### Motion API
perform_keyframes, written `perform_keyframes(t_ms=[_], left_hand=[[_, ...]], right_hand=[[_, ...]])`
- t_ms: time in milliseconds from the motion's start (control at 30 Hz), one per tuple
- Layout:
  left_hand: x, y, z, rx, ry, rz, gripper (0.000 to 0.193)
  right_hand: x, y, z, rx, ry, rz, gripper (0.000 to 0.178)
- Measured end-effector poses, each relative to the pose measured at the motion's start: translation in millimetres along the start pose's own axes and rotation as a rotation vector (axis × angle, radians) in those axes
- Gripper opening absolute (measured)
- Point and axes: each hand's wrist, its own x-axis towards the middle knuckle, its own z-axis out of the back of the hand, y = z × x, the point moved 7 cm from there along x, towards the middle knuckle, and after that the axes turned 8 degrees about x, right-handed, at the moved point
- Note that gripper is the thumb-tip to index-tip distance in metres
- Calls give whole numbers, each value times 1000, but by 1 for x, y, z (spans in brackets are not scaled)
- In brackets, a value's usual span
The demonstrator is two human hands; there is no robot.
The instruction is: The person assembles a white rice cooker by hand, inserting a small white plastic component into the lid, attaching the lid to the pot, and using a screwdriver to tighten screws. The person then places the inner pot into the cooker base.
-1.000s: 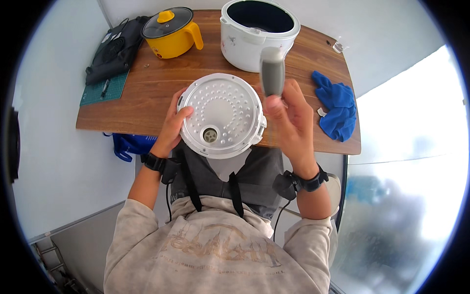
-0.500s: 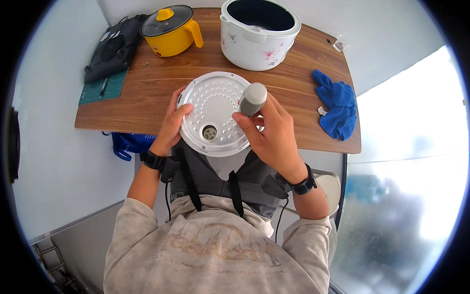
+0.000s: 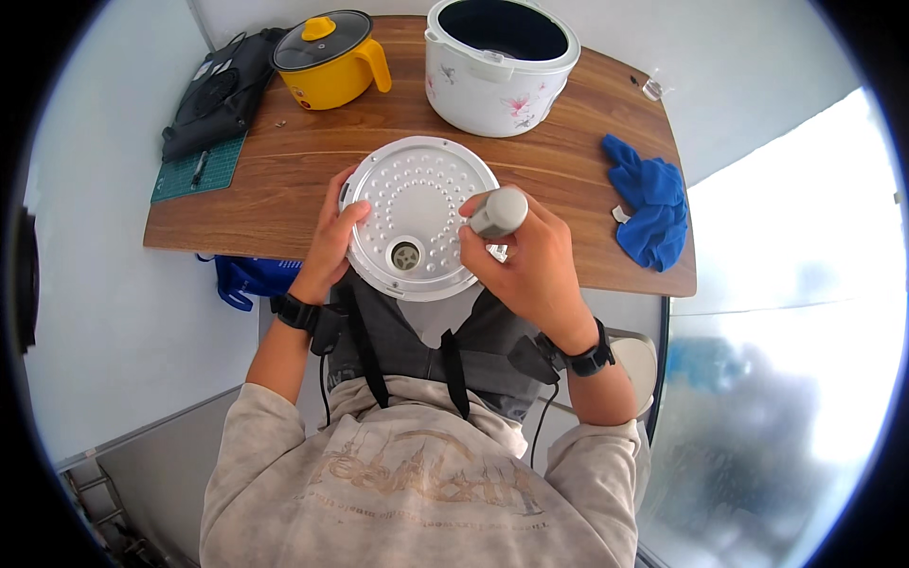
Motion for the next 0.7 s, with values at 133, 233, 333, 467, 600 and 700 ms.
perform_keyframes(t_ms=[133, 233, 333, 467, 600, 700], left_hand=[[0, 1, 1, -16, -3, 10, 59], [1, 3, 2, -18, -2, 16, 59], [1, 4, 5, -5, -22, -2, 58], [2, 6, 5, 4, -20, -3, 57], [1, 5, 4, -8, -18, 15, 57], [1, 4, 3, -14, -21, 5, 57]], right_hand=[[-2, 3, -5, 100, 1, -44, 20], [-1, 4, -10, 150, -22, -16, 19], [3, 8, -5, 129, -40, 34, 16], [4, 6, 22, 294, -138, 83, 14], [5, 5, 38, 131, -141, 67, 17], [4, -10, 37, 186, -170, -51, 16]])
